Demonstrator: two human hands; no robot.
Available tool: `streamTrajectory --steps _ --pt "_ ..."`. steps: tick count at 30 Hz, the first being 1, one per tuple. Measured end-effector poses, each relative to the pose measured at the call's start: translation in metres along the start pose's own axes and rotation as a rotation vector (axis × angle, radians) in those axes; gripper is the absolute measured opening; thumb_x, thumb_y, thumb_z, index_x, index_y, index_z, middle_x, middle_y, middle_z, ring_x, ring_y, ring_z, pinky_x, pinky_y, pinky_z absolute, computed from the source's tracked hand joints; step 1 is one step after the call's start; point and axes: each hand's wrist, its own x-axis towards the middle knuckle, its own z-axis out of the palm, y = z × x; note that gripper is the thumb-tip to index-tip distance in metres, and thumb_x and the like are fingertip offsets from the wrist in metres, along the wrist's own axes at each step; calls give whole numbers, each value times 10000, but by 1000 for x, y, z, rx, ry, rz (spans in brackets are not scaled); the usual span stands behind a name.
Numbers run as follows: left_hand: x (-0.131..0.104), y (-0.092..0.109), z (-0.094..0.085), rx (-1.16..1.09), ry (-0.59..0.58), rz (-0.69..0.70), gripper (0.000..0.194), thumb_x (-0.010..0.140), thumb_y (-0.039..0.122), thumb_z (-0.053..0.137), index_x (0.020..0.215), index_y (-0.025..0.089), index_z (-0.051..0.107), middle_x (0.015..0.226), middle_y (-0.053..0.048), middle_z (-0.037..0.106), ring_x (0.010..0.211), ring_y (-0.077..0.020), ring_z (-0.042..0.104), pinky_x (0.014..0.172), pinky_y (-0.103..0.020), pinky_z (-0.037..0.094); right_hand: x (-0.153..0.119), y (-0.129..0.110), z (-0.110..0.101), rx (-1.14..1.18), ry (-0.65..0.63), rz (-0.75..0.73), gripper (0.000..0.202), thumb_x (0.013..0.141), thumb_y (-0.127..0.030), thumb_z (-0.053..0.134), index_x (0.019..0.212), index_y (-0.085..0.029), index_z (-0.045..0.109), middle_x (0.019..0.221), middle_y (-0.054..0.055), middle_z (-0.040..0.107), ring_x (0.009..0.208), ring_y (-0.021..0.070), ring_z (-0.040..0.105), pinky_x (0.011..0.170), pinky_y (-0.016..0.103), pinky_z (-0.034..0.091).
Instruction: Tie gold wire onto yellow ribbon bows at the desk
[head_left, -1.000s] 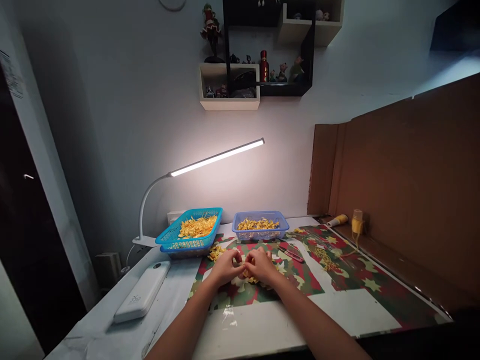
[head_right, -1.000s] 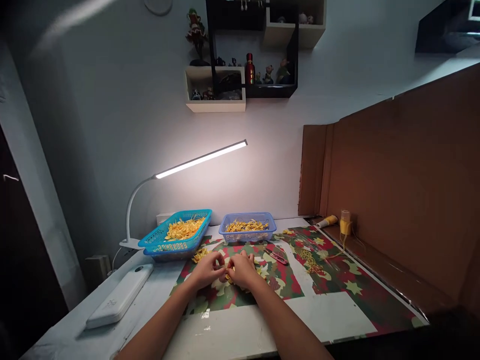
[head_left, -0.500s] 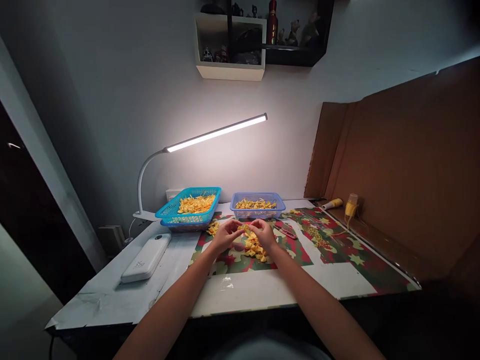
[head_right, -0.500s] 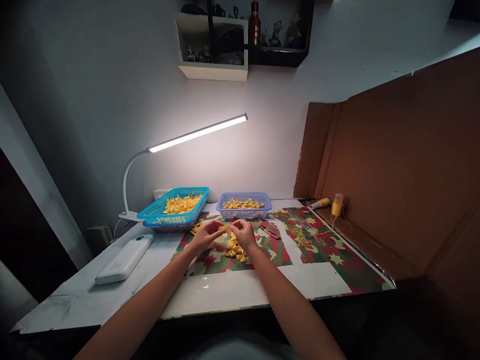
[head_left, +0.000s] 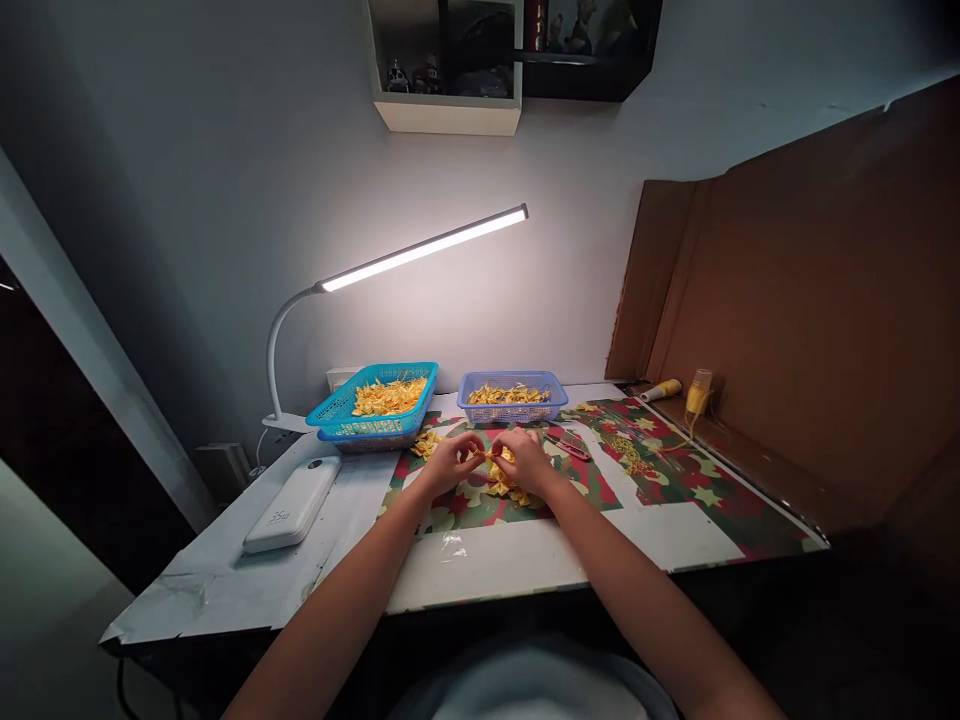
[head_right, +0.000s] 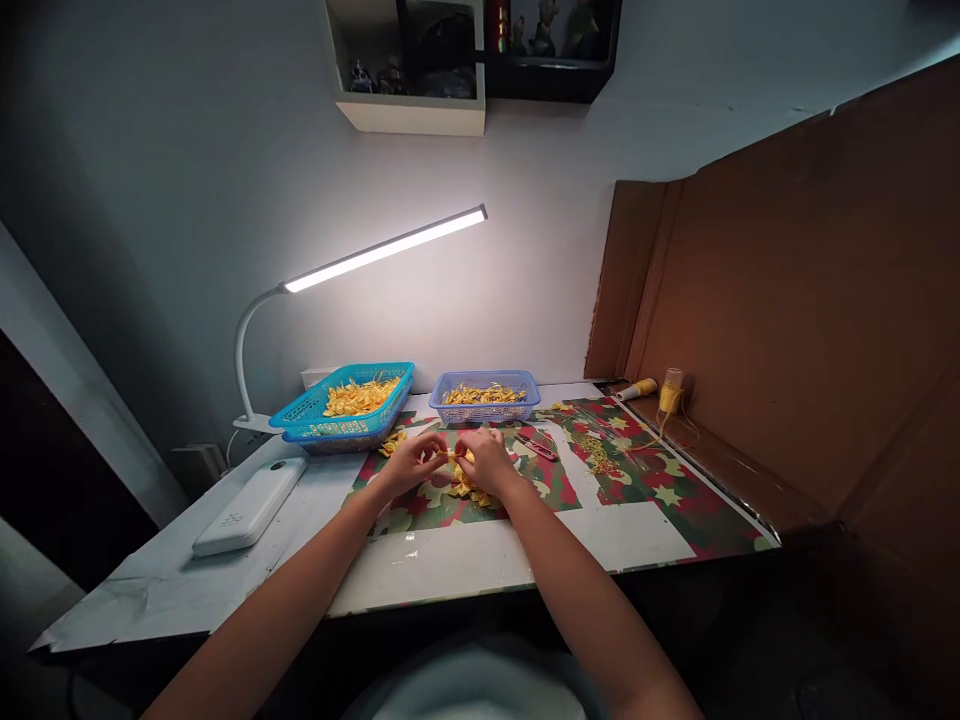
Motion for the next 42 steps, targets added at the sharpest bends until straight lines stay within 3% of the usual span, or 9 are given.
streamTrajectory --steps 8,13,18,28,36,42 --pt "-1 1 1 199 -32 54 93 792 269 550 750 191 580 684 11 587 605 -124 465 592 -236 343 -1 -1 3 -167 -76 -54 58 861 -220 509 839 -191 556 888 47 633 888 209 473 821 369 262" --pt "1 -1 0 244 -36 64 117 811 311 560 773 205 589 730 0 620 646 -145 487 624 -258 351 0 1 6 -128 -128 -24 213 943 -254 351 828 -191 519 876 49 599 855 196 456 804 358 283" --pt "1 -5 1 263 -90 39 135 834 311 517 789 198 576 730 -11 603 671 -158 485 624 -272 349 0 1 4 -104 -130 11 230 953 -252 318 835 -194 507 895 52 593 848 193 448 794 347 296" --pt "4 1 5 32 -93 -57 214 898 351 345 748 207 395 679 21 452 625 -138 411 603 -272 344 3 3 5 24 -97 45 202 946 -254 337 869 -202 517 843 27 575 861 189 466 819 335 312" --pt "5 1 4 -107 -66 -65 225 884 381 376 762 198 423 677 27 447 623 -128 414 599 -260 359 3 5 5 218 -61 63 205 938 -289 332 825 -206 481 783 8 524 807 173 466 750 289 360" --pt "7 -4 1 -70 -19 -50 226 890 370 365 762 199 437 674 17 487 624 -138 456 611 -262 388 5 13 10 351 0 73 207 931 -338 339 899 -214 503 820 8 550 817 174 486 752 289 388"
